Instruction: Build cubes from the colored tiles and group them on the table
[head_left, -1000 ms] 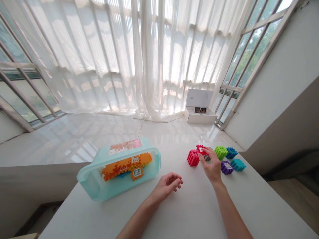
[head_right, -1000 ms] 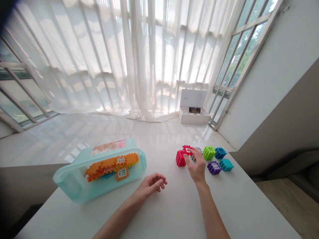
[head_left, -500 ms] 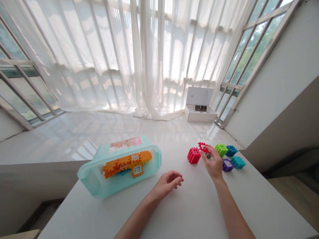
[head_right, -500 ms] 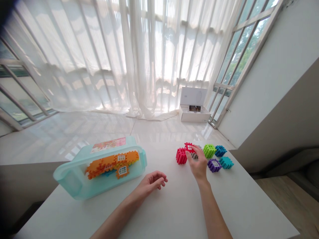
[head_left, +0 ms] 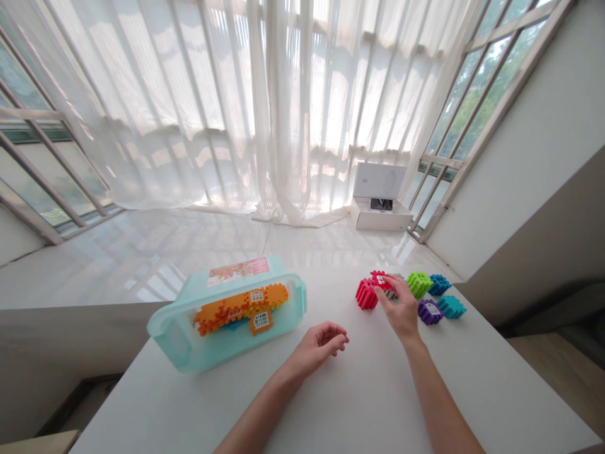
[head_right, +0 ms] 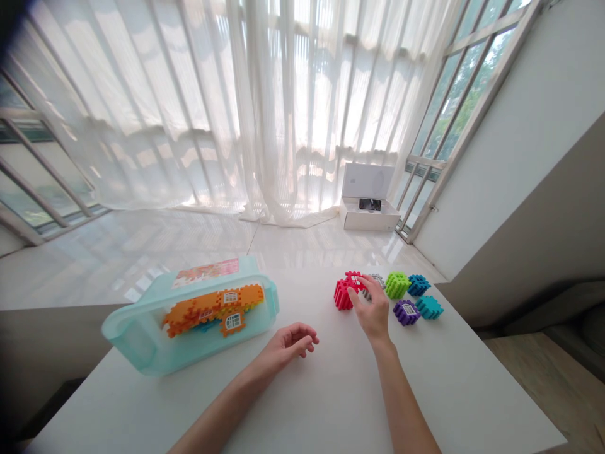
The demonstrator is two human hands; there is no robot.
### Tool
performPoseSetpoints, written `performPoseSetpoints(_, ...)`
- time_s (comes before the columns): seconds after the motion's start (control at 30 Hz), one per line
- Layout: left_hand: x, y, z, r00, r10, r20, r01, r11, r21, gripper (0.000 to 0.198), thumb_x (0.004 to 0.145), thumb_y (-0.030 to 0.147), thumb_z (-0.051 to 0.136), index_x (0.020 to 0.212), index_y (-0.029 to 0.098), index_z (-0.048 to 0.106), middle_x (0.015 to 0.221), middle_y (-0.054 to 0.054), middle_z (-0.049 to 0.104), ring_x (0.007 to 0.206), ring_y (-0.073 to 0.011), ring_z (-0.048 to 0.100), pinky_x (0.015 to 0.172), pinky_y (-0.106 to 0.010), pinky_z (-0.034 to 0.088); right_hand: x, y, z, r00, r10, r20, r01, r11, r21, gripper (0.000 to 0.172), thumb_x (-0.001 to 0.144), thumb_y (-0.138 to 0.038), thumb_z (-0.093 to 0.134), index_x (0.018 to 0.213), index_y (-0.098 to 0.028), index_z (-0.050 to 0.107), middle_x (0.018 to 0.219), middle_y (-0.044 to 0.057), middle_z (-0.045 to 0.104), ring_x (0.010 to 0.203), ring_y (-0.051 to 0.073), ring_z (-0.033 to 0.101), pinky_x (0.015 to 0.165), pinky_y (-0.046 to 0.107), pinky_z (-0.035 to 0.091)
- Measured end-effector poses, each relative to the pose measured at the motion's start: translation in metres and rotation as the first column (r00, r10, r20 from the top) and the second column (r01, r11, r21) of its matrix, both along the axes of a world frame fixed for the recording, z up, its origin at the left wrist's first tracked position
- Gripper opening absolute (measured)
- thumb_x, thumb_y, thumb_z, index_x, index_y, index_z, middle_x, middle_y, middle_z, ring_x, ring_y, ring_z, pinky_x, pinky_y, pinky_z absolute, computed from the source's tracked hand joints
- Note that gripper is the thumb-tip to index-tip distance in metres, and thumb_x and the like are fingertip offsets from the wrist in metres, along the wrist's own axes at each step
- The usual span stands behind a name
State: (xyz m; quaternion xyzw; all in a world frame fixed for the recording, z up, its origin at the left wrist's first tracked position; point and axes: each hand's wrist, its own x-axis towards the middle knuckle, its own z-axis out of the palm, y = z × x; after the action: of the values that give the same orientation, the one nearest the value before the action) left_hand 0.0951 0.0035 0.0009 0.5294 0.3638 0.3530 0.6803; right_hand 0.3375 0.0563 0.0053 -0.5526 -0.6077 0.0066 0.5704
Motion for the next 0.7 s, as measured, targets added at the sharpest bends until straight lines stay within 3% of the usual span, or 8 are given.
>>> performPoseSetpoints(0.27, 0.000, 0.000, 0.000, 1.000, -0.003, 0.008, 0.003, 1.000, 0.006, 0.043, 0.075, 0.055, 0.073, 0.093, 0.016, 0.066, 0.094, -0.008, 0.070, 0.079, -0.0167, 0.061, 0.070, -0.028, 0.045, -0.004, 0.002, -0.006, 0.996, 0.044, 0.081, -0.038, 0.996, -0.077, 0.036, 0.082, -0.043, 0.070, 0.108, -0.019, 0.071, 0.119, 0.013, 0.069, 0.110, 0.030, 0.064, 0.099, 0.049, 0.050)
performPoseSetpoints(0.7, 0.000, 0.000, 0.000, 1.000, -0.020, 0.004, 0.020, 1.000, 0.022, 0.045, 0.076, 0.056, 0.072, 0.094, 0.016, 0.065, 0.094, -0.008, 0.070, 0.079, -0.0160, 0.060, 0.070, -0.027, 0.045, -0.004, 0.003, -0.011, 0.996, 0.064, 0.055, -0.056, 0.990, -0.126, 0.037, 0.081, -0.042, 0.070, 0.109, -0.018, 0.070, 0.118, 0.014, 0.067, 0.109, 0.030, 0.064, 0.094, 0.048, 0.053)
